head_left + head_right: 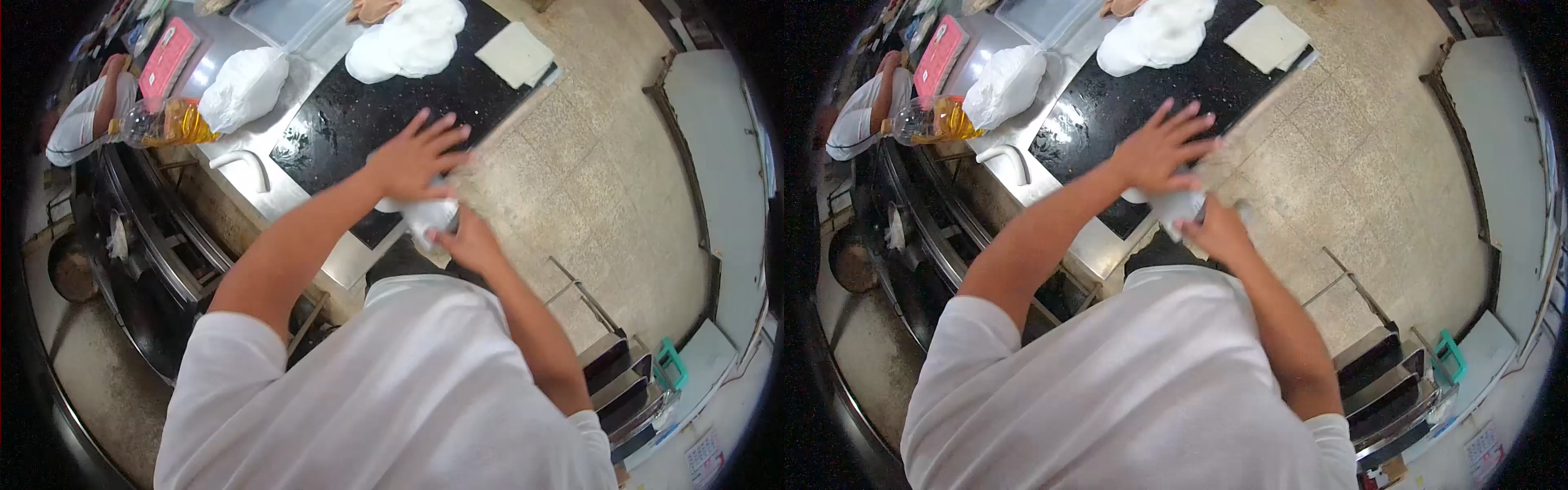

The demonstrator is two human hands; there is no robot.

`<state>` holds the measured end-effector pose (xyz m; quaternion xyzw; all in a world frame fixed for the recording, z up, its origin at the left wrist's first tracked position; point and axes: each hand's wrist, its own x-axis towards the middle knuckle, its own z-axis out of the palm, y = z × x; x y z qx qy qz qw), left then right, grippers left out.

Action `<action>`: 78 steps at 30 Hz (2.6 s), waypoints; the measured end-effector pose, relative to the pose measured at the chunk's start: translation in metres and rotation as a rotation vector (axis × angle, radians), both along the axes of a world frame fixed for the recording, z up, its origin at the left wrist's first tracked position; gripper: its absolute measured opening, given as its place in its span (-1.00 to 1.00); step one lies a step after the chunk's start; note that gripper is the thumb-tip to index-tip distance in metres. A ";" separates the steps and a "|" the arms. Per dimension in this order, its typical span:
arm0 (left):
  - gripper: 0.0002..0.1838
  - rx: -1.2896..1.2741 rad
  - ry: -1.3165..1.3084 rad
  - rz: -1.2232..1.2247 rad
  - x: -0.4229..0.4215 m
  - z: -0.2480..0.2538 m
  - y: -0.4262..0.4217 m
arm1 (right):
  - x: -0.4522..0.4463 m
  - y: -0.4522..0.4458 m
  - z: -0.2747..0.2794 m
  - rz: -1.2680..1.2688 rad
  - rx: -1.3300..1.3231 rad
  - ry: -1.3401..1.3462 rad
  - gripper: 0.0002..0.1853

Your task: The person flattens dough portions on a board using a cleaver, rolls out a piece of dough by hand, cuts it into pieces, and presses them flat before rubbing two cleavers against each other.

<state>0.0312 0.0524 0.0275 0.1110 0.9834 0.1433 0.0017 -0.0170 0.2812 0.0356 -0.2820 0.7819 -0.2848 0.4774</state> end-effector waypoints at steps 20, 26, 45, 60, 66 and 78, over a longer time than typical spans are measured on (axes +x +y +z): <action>-0.18 0.429 -0.541 0.309 0.012 0.011 -0.022 | 0.099 0.062 0.032 -0.152 0.240 0.237 -0.37; -0.63 0.611 -0.206 0.696 0.069 0.008 -0.010 | 0.080 0.071 0.058 -0.134 0.229 0.250 -0.47; -0.66 1.292 0.172 1.043 0.000 0.057 0.003 | -0.107 0.030 0.016 0.390 -0.004 0.025 -0.58; -0.66 0.519 0.306 1.420 0.059 0.015 -0.022 | -0.208 -0.028 -0.034 -0.540 -0.408 -0.326 -0.73; -0.58 0.109 0.392 1.870 0.203 -0.007 -0.041 | -0.143 -0.034 -0.003 -0.783 -0.227 -0.456 -0.85; -0.71 0.270 0.393 1.408 0.297 -0.035 -0.109 | 0.117 -0.141 0.062 0.619 -0.394 0.655 -0.90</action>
